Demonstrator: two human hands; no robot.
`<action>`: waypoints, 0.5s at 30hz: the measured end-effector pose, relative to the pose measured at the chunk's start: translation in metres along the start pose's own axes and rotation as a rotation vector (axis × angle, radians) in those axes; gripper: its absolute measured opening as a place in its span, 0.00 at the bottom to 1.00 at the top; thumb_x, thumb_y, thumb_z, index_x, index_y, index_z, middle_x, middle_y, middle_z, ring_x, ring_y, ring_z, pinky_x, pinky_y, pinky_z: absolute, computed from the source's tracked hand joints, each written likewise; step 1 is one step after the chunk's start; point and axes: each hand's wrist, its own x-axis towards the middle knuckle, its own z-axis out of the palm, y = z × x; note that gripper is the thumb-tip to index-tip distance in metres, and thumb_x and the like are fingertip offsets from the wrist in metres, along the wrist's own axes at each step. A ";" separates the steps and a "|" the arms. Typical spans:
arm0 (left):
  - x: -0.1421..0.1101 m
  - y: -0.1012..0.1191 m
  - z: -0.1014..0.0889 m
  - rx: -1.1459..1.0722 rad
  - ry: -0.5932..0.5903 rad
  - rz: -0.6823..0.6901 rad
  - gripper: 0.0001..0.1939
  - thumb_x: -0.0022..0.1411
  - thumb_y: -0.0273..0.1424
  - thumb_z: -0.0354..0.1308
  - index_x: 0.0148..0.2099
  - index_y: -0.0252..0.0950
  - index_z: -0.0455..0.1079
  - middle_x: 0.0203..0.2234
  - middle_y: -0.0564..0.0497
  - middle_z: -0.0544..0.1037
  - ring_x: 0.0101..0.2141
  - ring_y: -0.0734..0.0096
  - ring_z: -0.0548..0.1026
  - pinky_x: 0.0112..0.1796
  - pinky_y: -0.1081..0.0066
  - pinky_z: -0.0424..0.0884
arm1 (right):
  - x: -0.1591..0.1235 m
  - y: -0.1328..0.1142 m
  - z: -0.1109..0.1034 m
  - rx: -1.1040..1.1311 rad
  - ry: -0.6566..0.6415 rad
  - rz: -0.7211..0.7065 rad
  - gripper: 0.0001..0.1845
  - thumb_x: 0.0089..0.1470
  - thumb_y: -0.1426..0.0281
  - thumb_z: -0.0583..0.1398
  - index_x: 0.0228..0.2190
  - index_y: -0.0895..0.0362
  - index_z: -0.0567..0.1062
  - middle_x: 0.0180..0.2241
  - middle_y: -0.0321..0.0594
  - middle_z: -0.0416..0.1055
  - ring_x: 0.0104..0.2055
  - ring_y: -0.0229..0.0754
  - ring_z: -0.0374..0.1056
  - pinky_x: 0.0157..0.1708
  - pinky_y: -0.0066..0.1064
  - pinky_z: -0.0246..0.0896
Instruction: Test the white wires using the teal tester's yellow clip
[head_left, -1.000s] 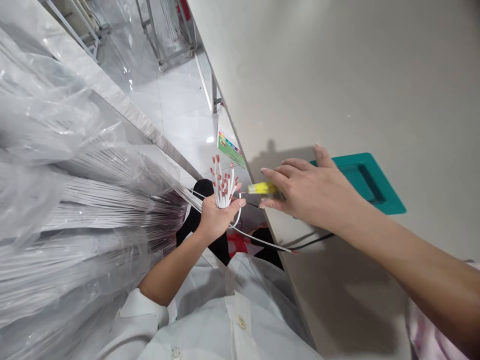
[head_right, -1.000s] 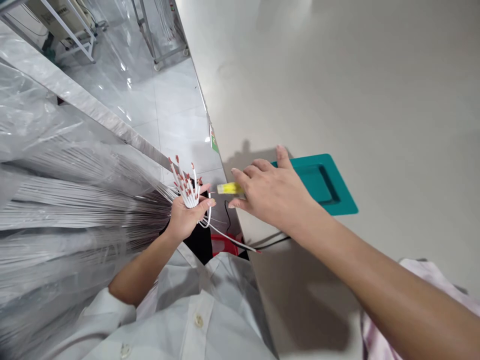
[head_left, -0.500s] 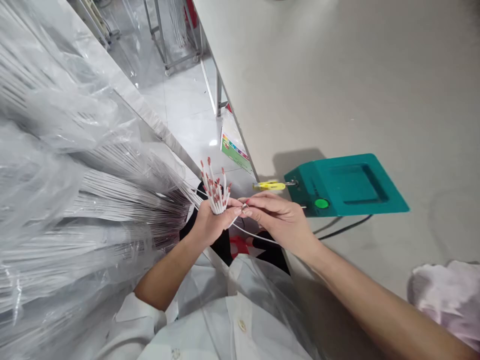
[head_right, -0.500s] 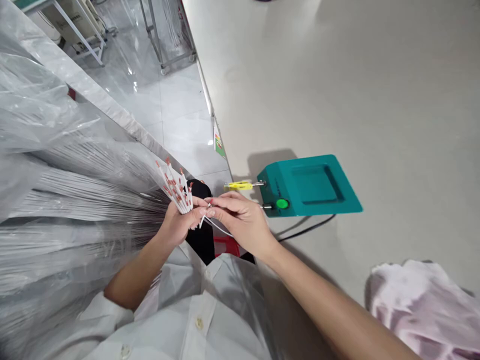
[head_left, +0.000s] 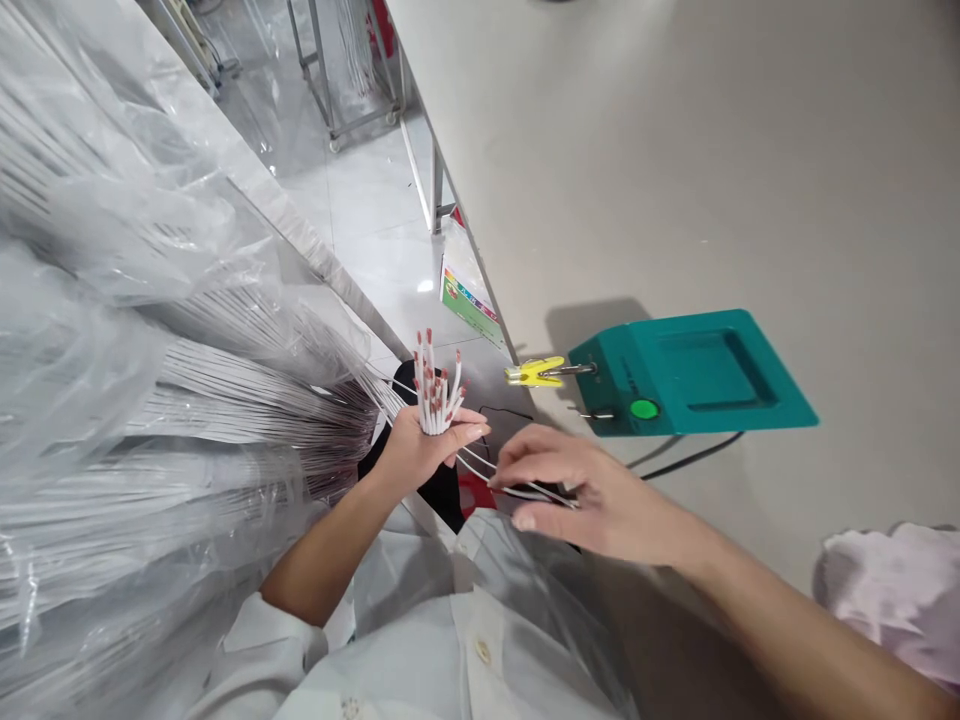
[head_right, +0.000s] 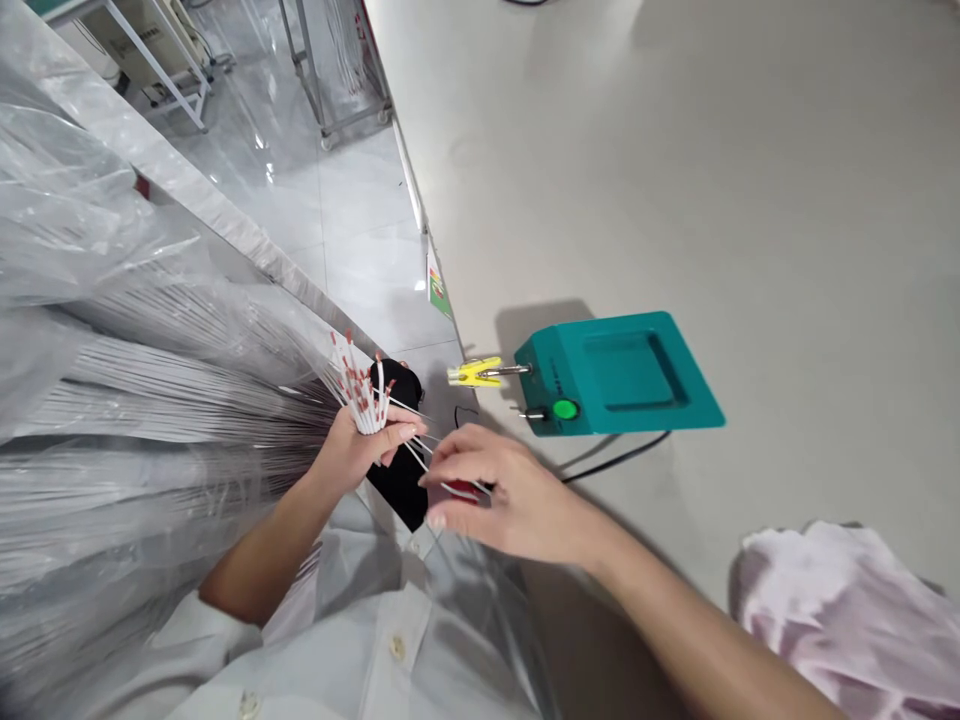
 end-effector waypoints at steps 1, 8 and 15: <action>0.001 0.000 0.001 0.010 0.014 0.002 0.14 0.50 0.37 0.63 0.33 0.29 0.76 0.14 0.55 0.67 0.15 0.81 0.61 0.18 0.76 0.56 | -0.002 -0.002 -0.001 -0.071 -0.011 -0.034 0.09 0.49 0.63 0.63 0.31 0.53 0.80 0.31 0.41 0.72 0.30 0.37 0.69 0.27 0.27 0.65; 0.001 -0.004 0.014 0.172 -0.046 0.097 0.10 0.51 0.34 0.62 0.33 0.31 0.75 0.13 0.57 0.66 0.17 0.79 0.63 0.22 0.76 0.61 | 0.015 0.000 0.018 -0.159 0.530 -0.080 0.05 0.52 0.69 0.60 0.31 0.54 0.78 0.28 0.39 0.74 0.29 0.37 0.69 0.29 0.29 0.65; 0.000 -0.005 0.009 0.123 -0.082 0.103 0.14 0.55 0.38 0.59 0.30 0.31 0.74 0.19 0.51 0.75 0.19 0.76 0.70 0.24 0.75 0.67 | 0.022 0.011 0.023 -0.022 0.609 -0.004 0.08 0.52 0.68 0.60 0.22 0.55 0.74 0.24 0.37 0.72 0.28 0.37 0.67 0.29 0.30 0.63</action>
